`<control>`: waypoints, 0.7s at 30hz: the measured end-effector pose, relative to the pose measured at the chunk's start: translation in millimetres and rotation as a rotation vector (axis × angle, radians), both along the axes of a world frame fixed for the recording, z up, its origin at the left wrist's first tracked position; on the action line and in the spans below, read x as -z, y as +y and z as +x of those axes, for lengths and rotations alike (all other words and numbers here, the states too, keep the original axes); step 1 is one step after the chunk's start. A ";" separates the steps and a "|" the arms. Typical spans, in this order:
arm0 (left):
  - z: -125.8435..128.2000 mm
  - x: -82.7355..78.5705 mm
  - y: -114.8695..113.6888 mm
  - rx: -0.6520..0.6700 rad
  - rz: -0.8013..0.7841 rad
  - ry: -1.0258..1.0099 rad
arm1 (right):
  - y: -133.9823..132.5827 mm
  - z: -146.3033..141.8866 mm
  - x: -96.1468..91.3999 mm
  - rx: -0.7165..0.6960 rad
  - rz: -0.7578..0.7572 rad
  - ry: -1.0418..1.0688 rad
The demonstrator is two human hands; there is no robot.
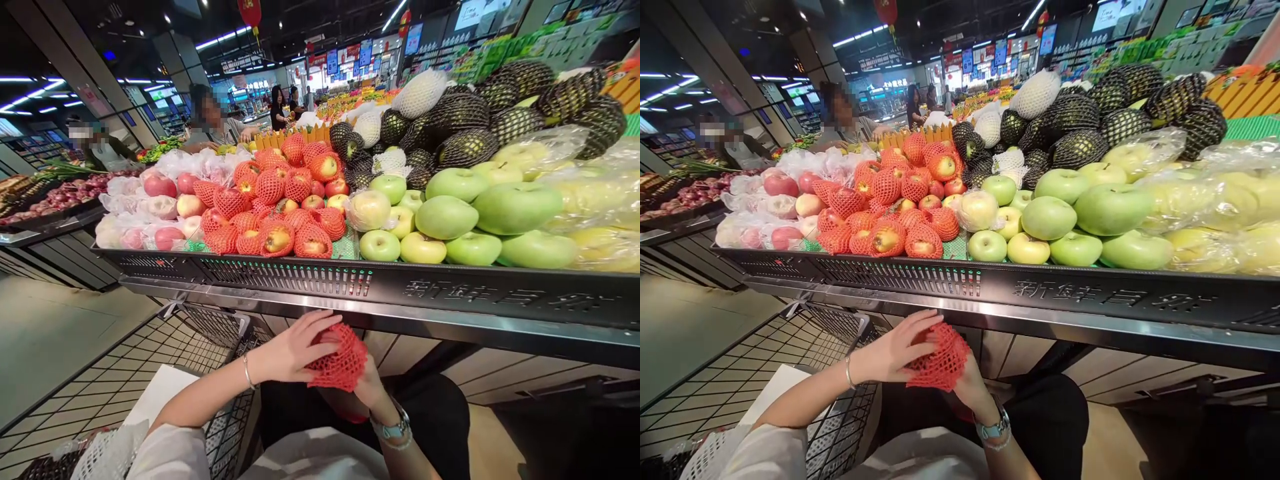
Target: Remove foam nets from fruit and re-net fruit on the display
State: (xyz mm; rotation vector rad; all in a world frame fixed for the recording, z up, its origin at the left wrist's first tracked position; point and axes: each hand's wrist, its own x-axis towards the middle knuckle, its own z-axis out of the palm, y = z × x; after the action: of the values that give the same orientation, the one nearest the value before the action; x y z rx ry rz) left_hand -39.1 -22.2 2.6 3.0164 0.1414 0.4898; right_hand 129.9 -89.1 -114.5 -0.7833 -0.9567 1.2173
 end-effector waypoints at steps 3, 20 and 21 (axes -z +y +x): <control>8.4 -43.1 16.9 0.049 0.119 -0.158 | -5.1 15.6 -12.3 0.013 -0.002 0.136; 176.7 -139.0 219.0 -0.906 0.041 0.347 | -26.4 80.1 38.1 0.528 -0.031 -0.178; 174.1 -140.4 218.8 -0.921 0.045 0.322 | -25.5 82.6 39.7 0.537 -0.038 -0.178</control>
State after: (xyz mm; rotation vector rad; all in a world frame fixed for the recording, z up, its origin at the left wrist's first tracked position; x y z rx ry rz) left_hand 135.0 196.6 143.0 2.8656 1.5695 0.0261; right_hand 212.4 -114.6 -154.2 -1.1077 -0.7946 0.7079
